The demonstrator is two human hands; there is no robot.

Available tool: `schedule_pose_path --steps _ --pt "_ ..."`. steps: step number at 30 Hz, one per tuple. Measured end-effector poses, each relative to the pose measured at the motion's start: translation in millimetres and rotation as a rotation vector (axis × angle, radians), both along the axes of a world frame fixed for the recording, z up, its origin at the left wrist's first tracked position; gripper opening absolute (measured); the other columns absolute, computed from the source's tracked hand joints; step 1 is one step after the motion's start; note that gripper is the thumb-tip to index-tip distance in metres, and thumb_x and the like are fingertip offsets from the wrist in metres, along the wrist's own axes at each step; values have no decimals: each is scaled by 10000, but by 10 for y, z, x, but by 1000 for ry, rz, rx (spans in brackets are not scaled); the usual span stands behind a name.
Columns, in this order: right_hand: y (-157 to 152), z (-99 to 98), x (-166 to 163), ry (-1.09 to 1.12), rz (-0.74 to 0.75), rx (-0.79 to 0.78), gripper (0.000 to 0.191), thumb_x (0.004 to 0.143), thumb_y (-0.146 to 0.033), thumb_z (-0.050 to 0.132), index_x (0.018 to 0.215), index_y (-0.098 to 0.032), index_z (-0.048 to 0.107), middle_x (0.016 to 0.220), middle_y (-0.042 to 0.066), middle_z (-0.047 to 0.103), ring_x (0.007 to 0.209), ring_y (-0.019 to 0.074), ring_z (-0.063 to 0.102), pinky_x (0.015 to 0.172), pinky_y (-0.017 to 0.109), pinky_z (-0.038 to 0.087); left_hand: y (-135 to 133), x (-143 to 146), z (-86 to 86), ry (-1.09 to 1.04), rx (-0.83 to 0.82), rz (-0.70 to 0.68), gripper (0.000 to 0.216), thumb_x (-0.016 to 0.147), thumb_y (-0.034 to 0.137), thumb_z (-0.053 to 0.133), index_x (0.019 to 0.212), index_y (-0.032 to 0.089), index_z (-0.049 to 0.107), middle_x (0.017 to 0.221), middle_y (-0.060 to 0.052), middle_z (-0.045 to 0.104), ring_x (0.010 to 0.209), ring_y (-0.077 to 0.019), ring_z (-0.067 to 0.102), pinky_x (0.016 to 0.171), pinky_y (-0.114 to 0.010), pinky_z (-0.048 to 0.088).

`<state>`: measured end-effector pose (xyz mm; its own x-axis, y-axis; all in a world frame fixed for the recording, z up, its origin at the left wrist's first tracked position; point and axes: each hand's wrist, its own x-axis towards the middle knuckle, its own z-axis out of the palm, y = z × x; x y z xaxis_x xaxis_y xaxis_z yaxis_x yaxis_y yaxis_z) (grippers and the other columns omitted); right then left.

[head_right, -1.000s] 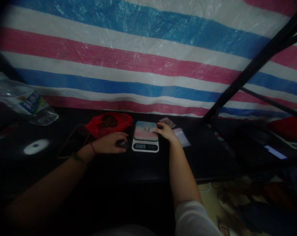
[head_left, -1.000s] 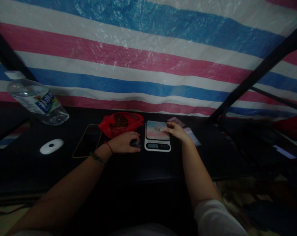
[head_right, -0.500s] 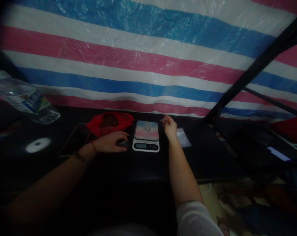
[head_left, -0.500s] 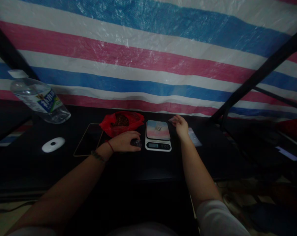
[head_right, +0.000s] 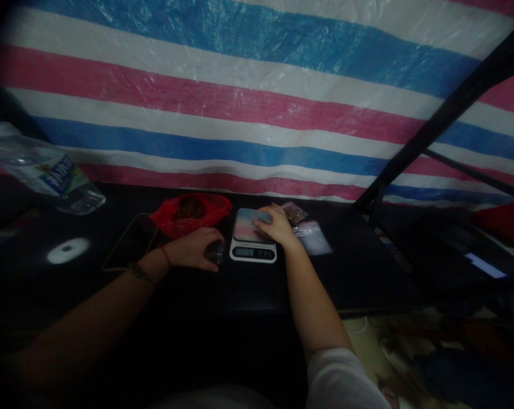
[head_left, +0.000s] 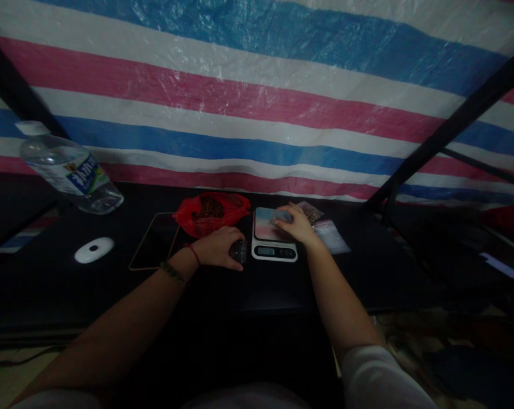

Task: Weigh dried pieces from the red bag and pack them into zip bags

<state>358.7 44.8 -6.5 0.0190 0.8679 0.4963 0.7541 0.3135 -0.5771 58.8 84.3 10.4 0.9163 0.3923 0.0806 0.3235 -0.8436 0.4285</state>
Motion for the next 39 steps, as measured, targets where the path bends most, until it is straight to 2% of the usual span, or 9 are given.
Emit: schedule_pose_path --steps 2,6,12,15,19,24,30,32,39 --pt "2 -20 5 43 -19 21 293 722 -304 698 1003 -226 663 1082 67 680 1162 276 553 1056 503 368 -7 2 -11 13 20 -2 722 538 554 823 1111 173 603 1124 -105 597 1054 -287 552 930 -387 435" --pt "0 -25 -11 124 -20 99 337 729 -237 644 1064 -217 610 1084 68 655 1056 235 596 985 430 440 -18 11 16 10 -2 30 559 625 471 788 1066 172 619 1079 -91 617 1012 -266 576 909 -376 445" --pt "-51 81 -136 46 13 194 339 732 -198 639 1067 -238 609 1124 70 647 1134 252 564 1026 452 408 -56 9 123 -83 -184 117 394 738 391 693 1057 186 585 982 -51 657 850 -200 627 751 -310 489" --pt "-76 139 -189 -15 37 225 328 747 -184 630 1069 -244 609 1149 67 650 1158 255 551 1035 462 400 -79 6 152 -204 -230 108 358 757 343 674 1056 184 558 959 -44 658 821 -180 629 726 -300 491" --pt "-73 153 -196 -40 31 231 334 752 -183 635 1079 -244 608 1161 66 654 1155 254 555 1029 462 406 -86 13 138 -323 -215 91 360 760 314 674 1070 181 548 984 -50 645 854 -179 618 755 -313 494" --pt "-44 108 -160 36 -44 228 362 746 -201 648 1106 -228 613 1114 72 663 1071 242 596 966 424 451 -75 25 93 -334 -215 91 388 753 334 688 1082 183 547 978 -47 635 840 -177 611 752 -317 496" --pt "-72 165 -194 29 -27 255 356 754 -219 655 1108 -234 619 1122 67 661 1081 241 590 973 418 449 -56 31 63 -332 -218 93 453 736 360 717 1115 179 548 981 -57 639 857 -186 612 766 -330 503" --pt "-77 162 -201 45 -48 233 365 745 -239 669 1106 -233 614 1122 69 663 1071 245 596 967 422 454 -48 30 58 -321 -226 89 453 740 375 716 1112 178 550 974 -57 642 849 -185 616 761 -331 504" --pt "-57 27 -171 125 -22 -15 372 759 -333 678 1098 -228 563 1053 66 684 1026 237 634 943 416 469 -47 32 63 -295 -246 95 450 738 379 718 1108 183 553 973 -54 651 840 -186 619 754 -332 504"
